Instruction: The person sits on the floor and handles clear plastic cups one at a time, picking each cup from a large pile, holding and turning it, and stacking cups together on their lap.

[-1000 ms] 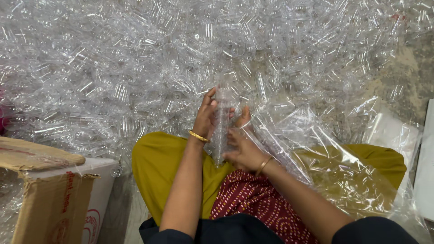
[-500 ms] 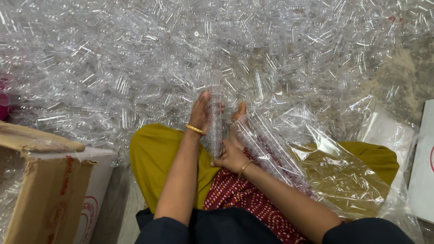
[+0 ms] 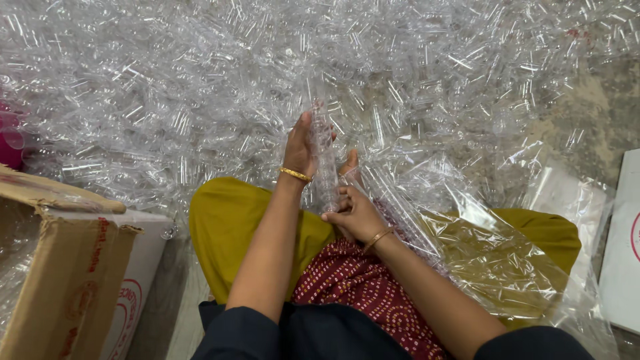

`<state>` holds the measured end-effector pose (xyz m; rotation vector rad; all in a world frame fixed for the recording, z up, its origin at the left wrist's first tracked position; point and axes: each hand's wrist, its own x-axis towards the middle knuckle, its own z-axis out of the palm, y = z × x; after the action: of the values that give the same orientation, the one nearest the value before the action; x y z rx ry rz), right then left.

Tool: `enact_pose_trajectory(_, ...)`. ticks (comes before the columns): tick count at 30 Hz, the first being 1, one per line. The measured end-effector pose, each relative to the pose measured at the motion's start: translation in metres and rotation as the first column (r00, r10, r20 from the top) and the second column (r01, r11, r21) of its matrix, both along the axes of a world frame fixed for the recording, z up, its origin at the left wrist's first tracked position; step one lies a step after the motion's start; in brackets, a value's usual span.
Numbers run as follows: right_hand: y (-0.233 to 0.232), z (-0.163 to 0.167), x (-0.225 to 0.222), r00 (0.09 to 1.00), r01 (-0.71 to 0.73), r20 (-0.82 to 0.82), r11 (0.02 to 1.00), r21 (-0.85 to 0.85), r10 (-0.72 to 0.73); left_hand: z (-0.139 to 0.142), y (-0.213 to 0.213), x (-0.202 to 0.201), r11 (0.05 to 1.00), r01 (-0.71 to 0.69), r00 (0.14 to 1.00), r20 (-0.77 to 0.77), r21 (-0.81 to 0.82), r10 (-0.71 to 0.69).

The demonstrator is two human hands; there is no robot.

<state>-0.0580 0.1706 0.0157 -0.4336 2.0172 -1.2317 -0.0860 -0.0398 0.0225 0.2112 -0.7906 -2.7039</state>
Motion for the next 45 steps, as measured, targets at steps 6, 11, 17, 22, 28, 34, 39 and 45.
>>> enact_pose_trajectory(6, 0.01, 0.031, -0.002, 0.997, 0.064, -0.029, 0.997, -0.038, -0.065, 0.016, 0.011, -0.008, 0.999, 0.044, 0.996, -0.075, -0.016, -0.045)
enact_pose_trajectory(11, 0.039, 0.067, -0.013, 0.912, 0.131, -0.394, 0.991, 0.026, -0.11, 0.036, 0.026, -0.023, 0.987, 0.029, 0.998, 0.067, -0.158, -0.019)
enact_pose_trajectory(17, 0.163, 0.116, -0.062, 0.621, 0.318, -0.746, 0.947, -0.041, -0.241, 0.049, 0.112, -0.047, 0.71, -0.01, 0.998, 0.031, -0.705, 0.045)
enact_pose_trajectory(22, 0.312, 0.152, -0.045, 0.402, 0.477, -0.903, 0.877, 0.064, -0.153, 0.075, 0.272, 0.008, 0.191, -0.046, 0.833, -0.144, -0.98, -0.535)
enact_pose_trajectory(28, 0.447, 0.145, 0.051, 0.386, 0.545, -0.898, 0.733, 0.406, 0.211, 0.065, 0.316, 0.023, -0.301, -0.315, 0.667, 0.016, -0.9, -0.745)
enact_pose_trajectory(34, 0.461, 0.127, 0.113, 0.539, 0.503, -0.799, 0.659, 0.559, 0.266, 0.051, 0.308, -0.012, -0.143, -0.041, 0.621, 0.087, -0.989, -0.779)
enact_pose_trajectory(39, 0.417, 0.096, 0.108, 0.474, 0.497, -0.863, 0.755, 0.427, 0.176, 0.077, 0.368, 0.039, -0.16, -0.101, 0.644, 0.058, -0.982, -0.763)
enact_pose_trajectory(45, 0.348, 0.038, 0.048, 0.518, 0.109, -0.787, 0.887, 0.449, 0.335, 0.087, 0.384, 0.08, -0.077, -0.11, 0.666, -0.016, -0.991, -0.746)
